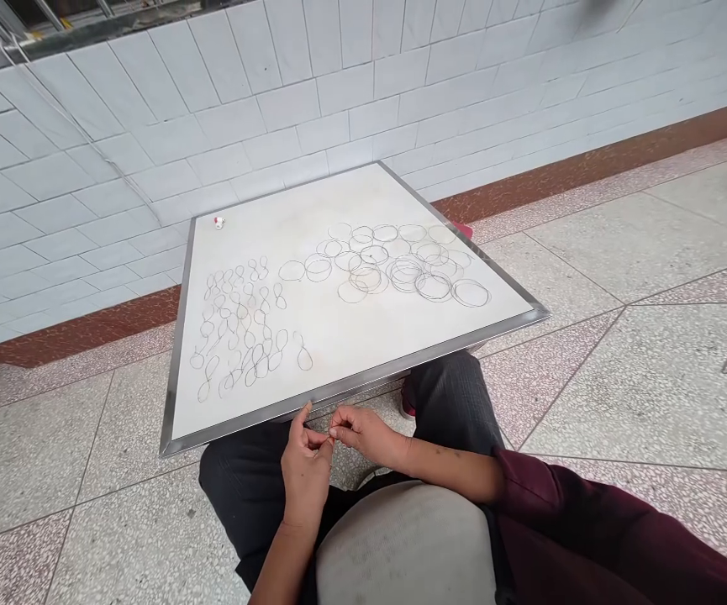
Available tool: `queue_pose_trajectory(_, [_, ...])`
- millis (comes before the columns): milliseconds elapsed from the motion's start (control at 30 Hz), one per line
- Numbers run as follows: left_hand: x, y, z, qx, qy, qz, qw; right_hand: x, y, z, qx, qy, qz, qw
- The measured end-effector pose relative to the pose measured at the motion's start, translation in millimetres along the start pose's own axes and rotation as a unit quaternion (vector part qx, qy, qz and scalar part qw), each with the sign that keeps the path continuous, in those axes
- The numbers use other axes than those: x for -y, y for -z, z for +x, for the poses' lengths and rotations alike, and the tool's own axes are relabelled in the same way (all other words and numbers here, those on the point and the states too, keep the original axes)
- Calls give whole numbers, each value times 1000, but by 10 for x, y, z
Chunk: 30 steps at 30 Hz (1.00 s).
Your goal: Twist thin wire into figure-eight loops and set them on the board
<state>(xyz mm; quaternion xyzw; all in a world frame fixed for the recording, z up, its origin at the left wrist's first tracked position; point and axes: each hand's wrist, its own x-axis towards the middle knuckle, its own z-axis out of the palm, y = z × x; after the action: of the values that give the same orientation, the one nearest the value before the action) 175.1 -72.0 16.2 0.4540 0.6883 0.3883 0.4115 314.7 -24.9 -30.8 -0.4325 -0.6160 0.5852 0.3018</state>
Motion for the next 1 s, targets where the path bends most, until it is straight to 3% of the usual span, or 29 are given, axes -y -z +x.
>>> queue_pose_trajectory(100, [17, -26, 8, -26, -71, 108, 991, -20, -64, 12, -14, -53, 19, 998])
queue_pose_trajectory(200, [35, -54, 19, -31, -111, 143, 983, -63, -107, 45, -19, -113, 54, 992])
queue_pose_trajectory(267, [37, -49, 32, -28, -89, 116, 989, -65, -90, 65, -5, -127, 89, 988])
queue_pose_trajectory(367, [15, 0, 46, -8, 7, -25, 1000, -2, 6, 70, 52, -106, 172, 978])
queue_pose_trajectory(467, [-29, 68, 35, 34, 100, -171, 980, 81, 118, 46, 103, -76, 220, 967])
queue_pose_trajectory(633, [-92, 130, -8, 73, 175, -240, 952, 82, 179, 17, 144, -81, 290, 943])
queue_pose_trajectory(800, [-125, 121, -40, 95, 187, -238, 948, 41, 172, 19, 169, -82, 307, 933])
queue_pose_trajectory(1000, [-127, 96, -58, 72, 116, -169, 976, 82, 133, -13, 154, -61, 254, 953])
